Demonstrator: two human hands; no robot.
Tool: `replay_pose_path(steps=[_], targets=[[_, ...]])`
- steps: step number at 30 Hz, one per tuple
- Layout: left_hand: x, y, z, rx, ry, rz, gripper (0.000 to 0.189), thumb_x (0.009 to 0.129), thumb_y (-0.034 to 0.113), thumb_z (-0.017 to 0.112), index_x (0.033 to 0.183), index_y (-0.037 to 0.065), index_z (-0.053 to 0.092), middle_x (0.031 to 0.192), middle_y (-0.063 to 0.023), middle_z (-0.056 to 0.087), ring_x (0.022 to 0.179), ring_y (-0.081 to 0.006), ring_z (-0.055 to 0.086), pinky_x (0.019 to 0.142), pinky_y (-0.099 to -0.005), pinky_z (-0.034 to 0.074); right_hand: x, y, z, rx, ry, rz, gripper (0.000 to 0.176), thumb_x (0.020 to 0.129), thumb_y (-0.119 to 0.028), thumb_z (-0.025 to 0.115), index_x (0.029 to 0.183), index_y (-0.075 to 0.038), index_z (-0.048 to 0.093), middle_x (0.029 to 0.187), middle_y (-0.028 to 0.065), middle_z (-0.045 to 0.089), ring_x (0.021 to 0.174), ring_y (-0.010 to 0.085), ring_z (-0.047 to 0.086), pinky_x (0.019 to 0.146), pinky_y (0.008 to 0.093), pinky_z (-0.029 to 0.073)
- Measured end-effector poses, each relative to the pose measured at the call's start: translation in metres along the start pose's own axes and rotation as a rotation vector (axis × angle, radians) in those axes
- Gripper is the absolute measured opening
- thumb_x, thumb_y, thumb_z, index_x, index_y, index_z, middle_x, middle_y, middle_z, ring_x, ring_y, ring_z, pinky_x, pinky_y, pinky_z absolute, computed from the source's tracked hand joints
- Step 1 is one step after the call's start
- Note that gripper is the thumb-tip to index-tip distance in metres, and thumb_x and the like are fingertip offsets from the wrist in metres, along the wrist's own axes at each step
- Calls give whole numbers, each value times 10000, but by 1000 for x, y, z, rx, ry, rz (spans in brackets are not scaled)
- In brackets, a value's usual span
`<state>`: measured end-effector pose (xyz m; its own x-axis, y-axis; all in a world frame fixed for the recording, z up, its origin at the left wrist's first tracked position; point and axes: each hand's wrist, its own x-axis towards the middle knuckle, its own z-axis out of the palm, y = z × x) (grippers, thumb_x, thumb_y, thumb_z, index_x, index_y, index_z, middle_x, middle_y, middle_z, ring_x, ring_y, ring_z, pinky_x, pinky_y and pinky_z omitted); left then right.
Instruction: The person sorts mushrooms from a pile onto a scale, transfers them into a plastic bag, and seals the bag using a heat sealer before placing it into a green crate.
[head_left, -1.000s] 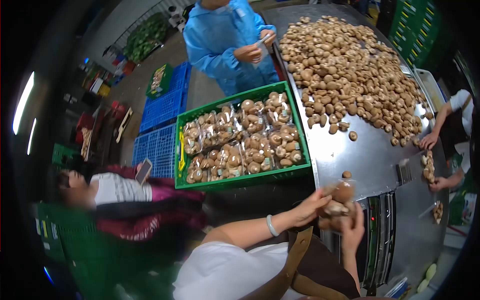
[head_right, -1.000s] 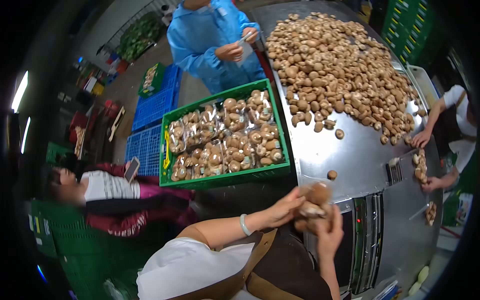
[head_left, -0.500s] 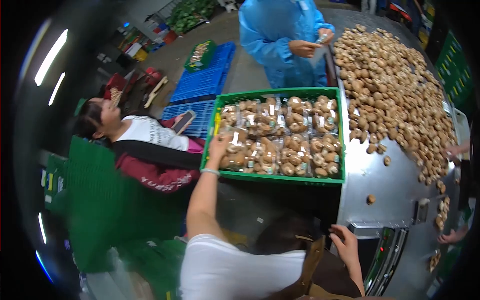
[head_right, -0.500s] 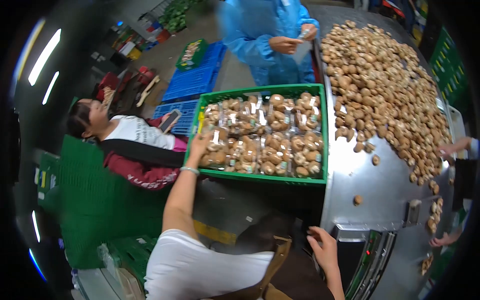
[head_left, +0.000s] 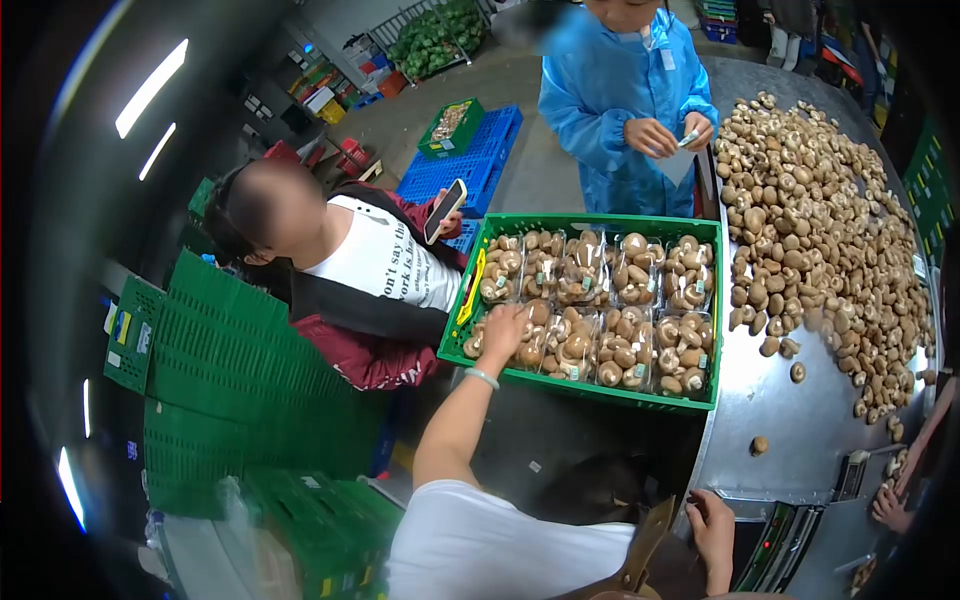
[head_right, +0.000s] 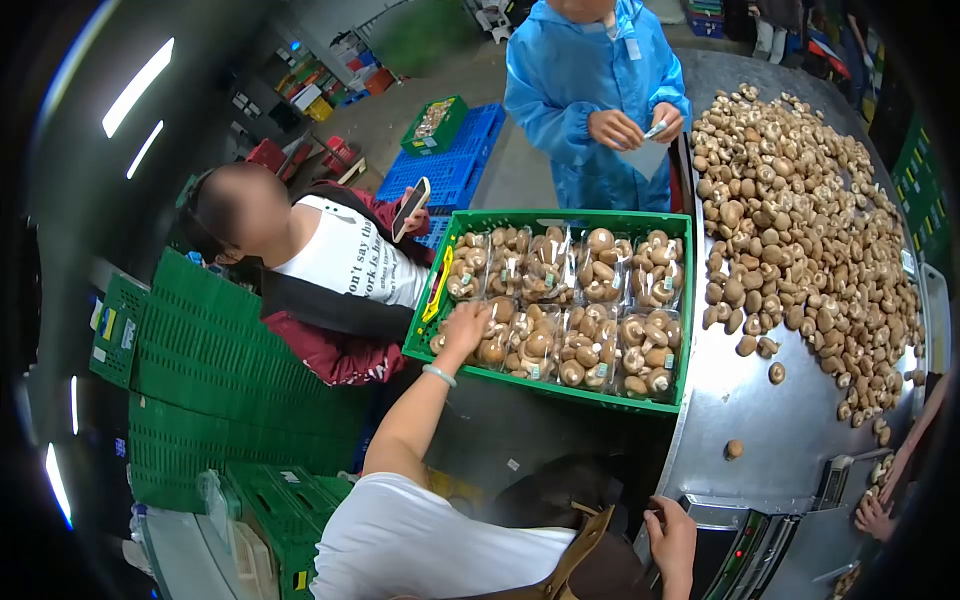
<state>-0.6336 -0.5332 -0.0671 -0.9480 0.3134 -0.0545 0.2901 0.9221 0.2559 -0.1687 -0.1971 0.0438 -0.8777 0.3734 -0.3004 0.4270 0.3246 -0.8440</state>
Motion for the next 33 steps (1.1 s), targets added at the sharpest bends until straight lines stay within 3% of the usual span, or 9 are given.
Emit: replay_pose_path(steps=[5, 7, 8, 11, 14, 17, 23, 28, 33], targets=[[-26, 38, -14, 127, -145, -57, 843, 855, 484, 677, 1469, 25, 328, 1467, -268, 360, 1343, -461, 374, 1092, -526, 346, -18, 19, -5, -215, 2, -80, 275, 820, -98, 711, 1075, -10, 655, 957, 165, 688, 864, 337, 670, 765, 396, 525], [-23, 76, -32, 265, -41, 48, 725, 866, 387, 684, 1426, 25, 398, 1457, -239, 392, 1325, -432, 397, 1077, -515, 365, -27, 26, -12, -243, 15, -99, 286, 813, -117, 717, 1075, -21, 652, 965, 164, 681, 902, 347, 657, 787, 414, 516], [-29, 113, -47, 242, 258, 219, 581, 876, 245, 677, 1370, 30, 459, 1431, -213, 431, 1269, -392, 457, 1053, -495, 392, -34, 29, -14, -251, 22, -95, 292, 810, -127, 720, 1075, -26, 650, 969, 164, 677, 922, 352, 651, 798, 423, 512], [-41, 229, -51, -80, 560, 619, 526, 879, 103, 666, 1357, 39, 456, 1406, -201, 452, 1164, -338, 538, 977, -448, 459, -60, 38, -28, -267, 102, -17, 273, 832, -165, 696, 1066, -36, 642, 969, 152, 660, 945, 355, 624, 804, 444, 496], [-70, 363, -20, -571, 371, 915, 554, 874, 44, 668, 1375, 31, 433, 1365, -192, 490, 1026, -303, 605, 869, -399, 514, -91, 59, -41, -347, 135, 78, 279, 855, -208, 683, 1087, -57, 648, 976, 133, 669, 952, 335, 628, 825, 452, 500], [-97, 479, 34, -648, 89, 1180, 605, 868, 20, 677, 1406, 26, 401, 1340, -184, 517, 938, -268, 630, 797, -370, 532, -130, 75, -61, -306, 255, 139, 265, 878, -224, 666, 1086, -62, 640, 997, 124, 672, 959, 328, 634, 827, 447, 507], [-190, 704, 161, -766, -845, 1254, 516, 937, 193, 669, 1375, 13, 465, 1227, -147, 603, 958, -229, 644, 828, -341, 527, -206, 122, -128, -147, 621, 335, 264, 901, -250, 655, 1085, -61, 636, 1013, 119, 674, 974, 332, 639, 836, 426, 519], [-233, 891, 275, -787, -991, 1162, 540, 978, 356, 598, 1356, -17, 499, 1206, -172, 644, 1064, -265, 631, 905, -358, 495, -235, 207, -210, 146, 1047, 453, 293, 891, -97, 656, 1176, -33, 631, 1058, 111, 702, 930, 218, 676, 856, 340, 522], [-232, 982, 327, -446, -804, 1109, 382, 906, 103, 513, 1254, -40, 581, 1175, -226, 664, 1084, -354, 642, 935, -411, 476, -201, 319, -303, 573, 1287, 347, 305, 900, -78, 632, 1195, -10, 597, 1095, 83, 702, 916, 143, 653, 841, 285, 505]])
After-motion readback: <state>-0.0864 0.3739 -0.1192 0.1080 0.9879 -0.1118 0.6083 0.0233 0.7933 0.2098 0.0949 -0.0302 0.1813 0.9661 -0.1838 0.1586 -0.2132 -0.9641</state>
